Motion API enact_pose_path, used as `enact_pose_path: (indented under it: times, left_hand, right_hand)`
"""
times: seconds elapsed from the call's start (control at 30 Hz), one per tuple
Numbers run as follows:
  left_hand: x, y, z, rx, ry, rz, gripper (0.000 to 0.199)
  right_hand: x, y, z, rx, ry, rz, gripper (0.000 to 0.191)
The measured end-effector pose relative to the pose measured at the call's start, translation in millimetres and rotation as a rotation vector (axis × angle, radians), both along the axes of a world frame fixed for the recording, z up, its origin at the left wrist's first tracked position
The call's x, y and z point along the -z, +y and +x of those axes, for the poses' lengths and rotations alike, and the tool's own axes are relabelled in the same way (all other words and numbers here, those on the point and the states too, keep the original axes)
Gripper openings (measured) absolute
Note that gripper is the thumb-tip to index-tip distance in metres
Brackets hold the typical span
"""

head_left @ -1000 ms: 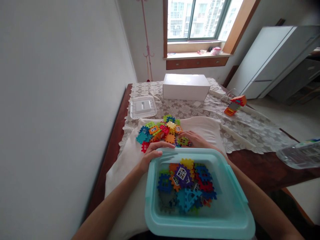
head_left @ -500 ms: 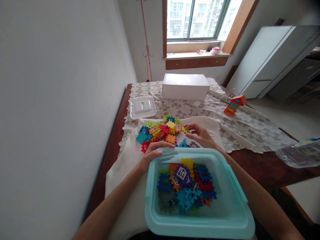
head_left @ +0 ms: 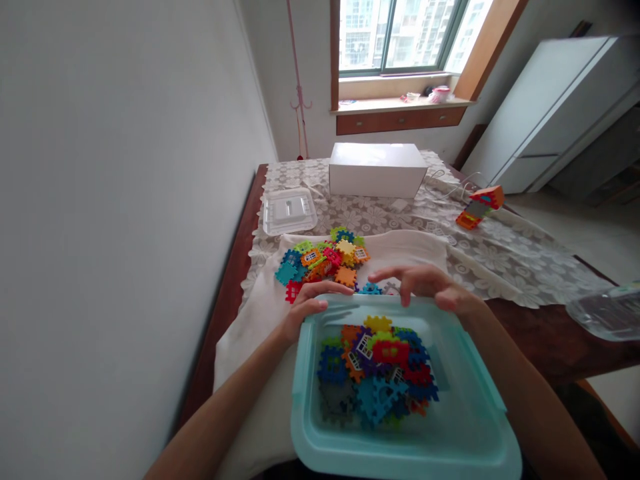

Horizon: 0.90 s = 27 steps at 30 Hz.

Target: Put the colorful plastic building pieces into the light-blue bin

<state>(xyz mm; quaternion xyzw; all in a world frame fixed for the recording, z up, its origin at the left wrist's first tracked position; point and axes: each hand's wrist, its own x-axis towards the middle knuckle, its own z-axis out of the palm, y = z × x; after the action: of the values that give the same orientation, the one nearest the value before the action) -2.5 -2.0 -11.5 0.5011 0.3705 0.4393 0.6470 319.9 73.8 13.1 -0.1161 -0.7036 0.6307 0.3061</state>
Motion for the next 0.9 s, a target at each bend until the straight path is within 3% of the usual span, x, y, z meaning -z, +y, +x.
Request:
enact_pose_path:
  times: [0.07, 0.13, 0.23, 0.37, 0.47, 0.67, 0.77, 0.9]
  left_hand:
    - [0.2, -1, 0, 0.006, -0.025, -0.014, 0.041]
    - [2.8, -1, 0, 0.006, -0.027, -0.011, 0.04]
    - [8.4, -1, -1, 0.003, -0.027, 0.011, 0.039]
    - [9.2, 1, 1, 0.038, -0.047, 0.008, 0.045]
    - [3.1, 0, 6, 0.073, -0.057, 0.024, 0.043]
    - [-7.7, -6, 17, 0.168, 0.003, 0.0, 0.033]
    - [-8.8, -7, 22, 0.166, -0.014, 0.075, 0.035]
    - [-9.1, -8, 25, 0.17, 0.011, 0.118, 0.035]
  right_hand:
    - [12.9, 8, -8, 0.26, 0.127, -0.075, 0.058]
    - [28.9, 17, -17, 0.42, 0.001, -0.095, 0.048]
    - [50.8, 26, -29, 0.538, -0.287, 0.135, 0.039]
    - [67.5, 24, -44, 0.459, -0.443, 0.515, 0.042]
    - [70.5, 19, -52, 0.372, -0.571, 0.679, 0.042]
    - [67.4, 17, -53, 0.412, -0.574, 0.733, 0.023]
    - [65.3, 15, -55, 0.436, -0.574, 0.734, 0.012]
    - [57.3, 8, -57, 0.461, -0.492, 0.722, 0.013]
